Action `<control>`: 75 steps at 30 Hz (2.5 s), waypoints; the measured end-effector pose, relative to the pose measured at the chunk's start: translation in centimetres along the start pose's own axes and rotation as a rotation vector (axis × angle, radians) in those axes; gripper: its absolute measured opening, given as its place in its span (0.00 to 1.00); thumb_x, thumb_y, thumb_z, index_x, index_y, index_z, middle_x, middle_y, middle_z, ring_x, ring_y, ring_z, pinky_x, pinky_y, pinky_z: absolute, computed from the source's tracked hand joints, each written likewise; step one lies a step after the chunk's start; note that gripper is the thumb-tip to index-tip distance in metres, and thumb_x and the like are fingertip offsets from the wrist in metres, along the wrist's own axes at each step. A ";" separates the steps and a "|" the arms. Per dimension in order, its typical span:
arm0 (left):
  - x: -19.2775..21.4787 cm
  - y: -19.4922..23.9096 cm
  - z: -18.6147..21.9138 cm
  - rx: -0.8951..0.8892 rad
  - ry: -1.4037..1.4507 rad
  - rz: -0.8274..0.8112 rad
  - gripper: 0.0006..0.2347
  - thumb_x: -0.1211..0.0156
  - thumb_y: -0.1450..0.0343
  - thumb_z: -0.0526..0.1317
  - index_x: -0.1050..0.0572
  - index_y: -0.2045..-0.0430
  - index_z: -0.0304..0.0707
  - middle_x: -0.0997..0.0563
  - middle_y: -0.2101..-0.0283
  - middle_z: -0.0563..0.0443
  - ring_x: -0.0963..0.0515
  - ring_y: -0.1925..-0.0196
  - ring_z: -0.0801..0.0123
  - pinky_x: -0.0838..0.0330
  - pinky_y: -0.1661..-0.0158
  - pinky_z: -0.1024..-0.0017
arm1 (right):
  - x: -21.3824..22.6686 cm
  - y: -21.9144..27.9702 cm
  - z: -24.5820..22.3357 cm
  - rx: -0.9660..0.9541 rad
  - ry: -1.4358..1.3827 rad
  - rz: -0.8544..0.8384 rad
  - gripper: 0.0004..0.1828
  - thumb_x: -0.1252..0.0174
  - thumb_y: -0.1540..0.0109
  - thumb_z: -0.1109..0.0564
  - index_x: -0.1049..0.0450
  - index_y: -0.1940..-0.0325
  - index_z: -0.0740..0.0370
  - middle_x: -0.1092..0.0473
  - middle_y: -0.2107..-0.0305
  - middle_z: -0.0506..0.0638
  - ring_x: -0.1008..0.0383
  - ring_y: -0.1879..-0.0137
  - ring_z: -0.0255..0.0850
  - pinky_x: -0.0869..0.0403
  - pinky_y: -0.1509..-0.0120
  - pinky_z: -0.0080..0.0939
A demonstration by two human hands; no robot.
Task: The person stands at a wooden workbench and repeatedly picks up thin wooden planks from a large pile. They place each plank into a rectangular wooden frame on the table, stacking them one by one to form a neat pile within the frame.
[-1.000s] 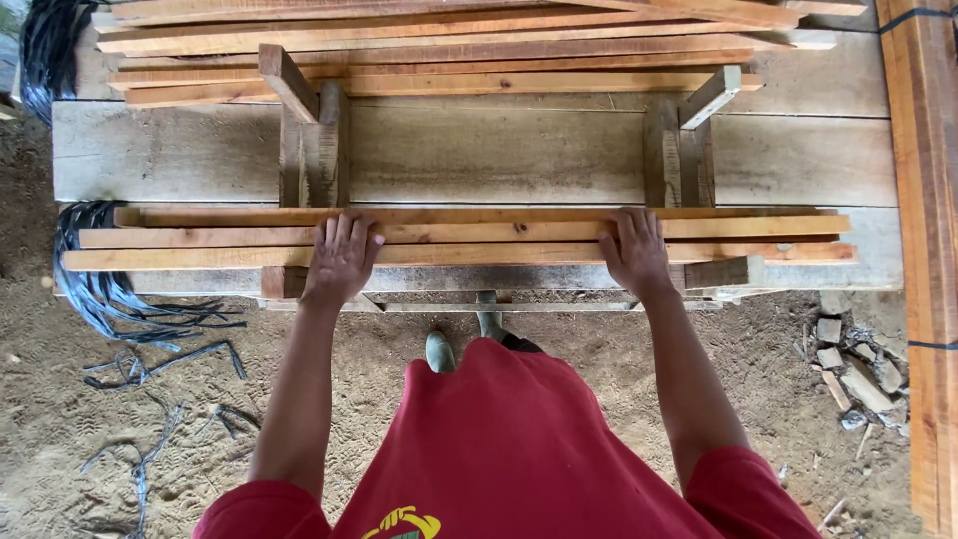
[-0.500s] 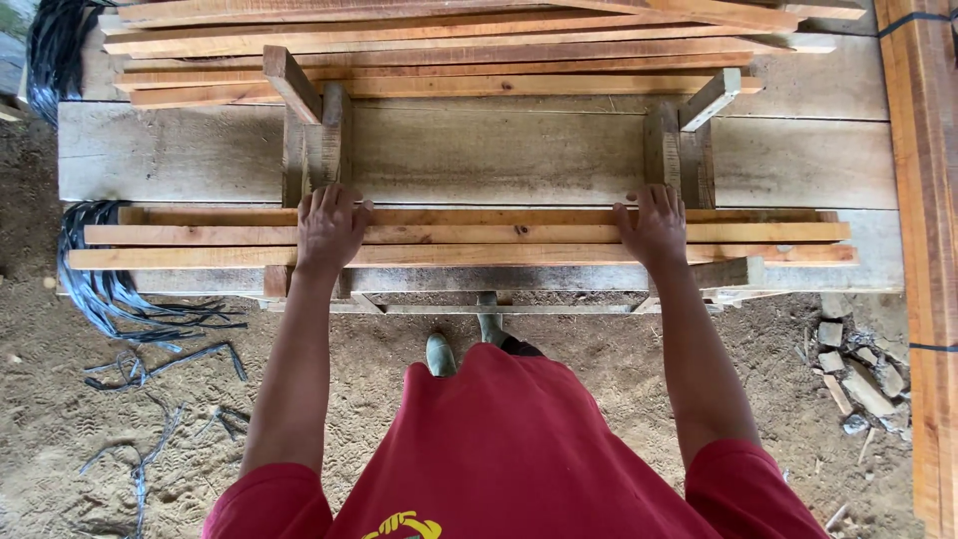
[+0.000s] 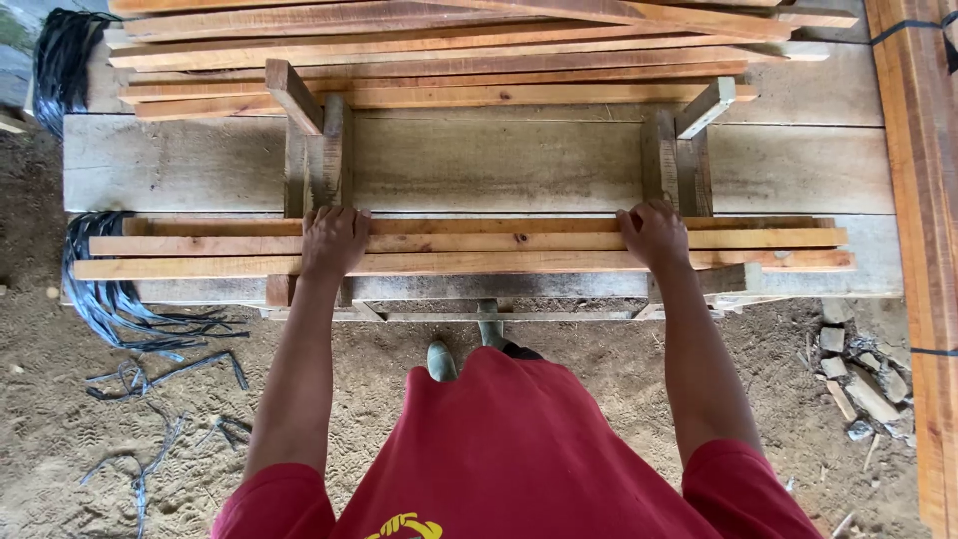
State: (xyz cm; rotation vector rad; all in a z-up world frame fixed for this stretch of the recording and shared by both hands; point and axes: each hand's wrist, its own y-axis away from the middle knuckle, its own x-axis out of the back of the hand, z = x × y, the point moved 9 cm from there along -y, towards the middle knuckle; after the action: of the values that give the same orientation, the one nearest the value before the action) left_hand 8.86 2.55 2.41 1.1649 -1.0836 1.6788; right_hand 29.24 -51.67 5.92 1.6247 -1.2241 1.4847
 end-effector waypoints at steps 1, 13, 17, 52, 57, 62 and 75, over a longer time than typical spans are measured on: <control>0.9 -0.5 0.2 0.000 -0.002 0.003 0.20 0.58 0.19 0.56 0.22 0.70 0.47 0.16 0.64 0.52 0.18 0.53 0.59 0.33 0.45 0.59 | 0.3 -0.7 -0.5 0.001 -0.001 0.003 0.24 0.45 0.31 0.34 0.20 0.61 0.55 0.26 0.63 0.52 0.23 0.50 0.51 0.25 0.45 0.54; -4.6 -8.0 0.1 0.086 -0.168 -0.594 0.29 0.71 0.18 0.56 0.18 0.73 0.45 0.20 0.80 0.51 0.21 0.80 0.60 0.31 0.74 0.58 | -3.2 -8.4 -0.2 -0.299 0.103 -0.566 0.31 0.53 0.38 0.31 0.14 0.58 0.53 0.19 0.57 0.61 0.21 0.44 0.64 0.26 0.41 0.62; -7.4 -11.9 -0.3 0.152 -0.098 -0.637 0.25 0.65 0.23 0.62 0.24 0.43 0.55 0.19 0.42 0.45 0.20 0.40 0.50 0.29 0.43 0.47 | -4.1 -13.0 -2.4 -0.174 0.050 -0.573 0.29 0.51 0.35 0.34 0.19 0.46 0.56 0.21 0.49 0.58 0.23 0.40 0.60 0.27 0.36 0.63; -13.9 -31.7 1.0 0.113 -0.257 -0.496 0.36 0.37 0.28 0.55 0.48 0.25 0.54 0.36 0.40 0.40 0.28 0.37 0.49 0.24 0.49 0.51 | -11.2 -36.6 -8.1 0.268 0.207 -0.169 0.33 0.35 0.41 0.36 0.29 0.36 0.52 0.37 0.49 0.50 0.40 0.40 0.49 0.37 0.36 0.52; -12.8 -29.4 1.3 -0.100 -0.405 -0.011 0.23 0.23 0.39 0.49 0.28 0.56 0.46 0.34 0.52 0.49 0.30 0.48 0.57 0.30 0.57 0.57 | -11.4 -34.1 -8.4 0.569 0.301 0.256 0.28 0.22 0.56 0.39 0.19 0.59 0.53 0.31 0.62 0.51 0.29 0.50 0.49 0.31 0.44 0.51; -11.9 -29.4 1.0 -0.159 -0.462 0.126 0.28 0.18 0.45 0.47 0.28 0.57 0.41 0.29 0.52 0.44 0.31 0.45 0.51 0.39 0.47 0.51 | -8.0 -31.8 -9.0 0.586 0.277 0.344 0.32 0.22 0.54 0.41 0.24 0.54 0.58 0.28 0.66 0.53 0.23 0.55 0.49 0.27 0.44 0.52; 8.5 -28.4 9.9 -0.326 -0.241 0.474 0.23 0.19 0.44 0.56 0.25 0.72 0.44 0.32 0.64 0.52 0.27 0.60 0.55 0.31 0.60 0.60 | 6.6 -28.0 -5.4 0.528 0.272 0.582 0.19 0.26 0.48 0.45 0.24 0.61 0.52 0.35 0.63 0.47 0.28 0.55 0.46 0.25 0.55 0.46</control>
State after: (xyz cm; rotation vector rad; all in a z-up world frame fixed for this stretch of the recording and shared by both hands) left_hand 35.76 3.16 18.25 0.9601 -1.8228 1.6398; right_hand 52.21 -37.51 17.33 1.3469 -1.2750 2.4729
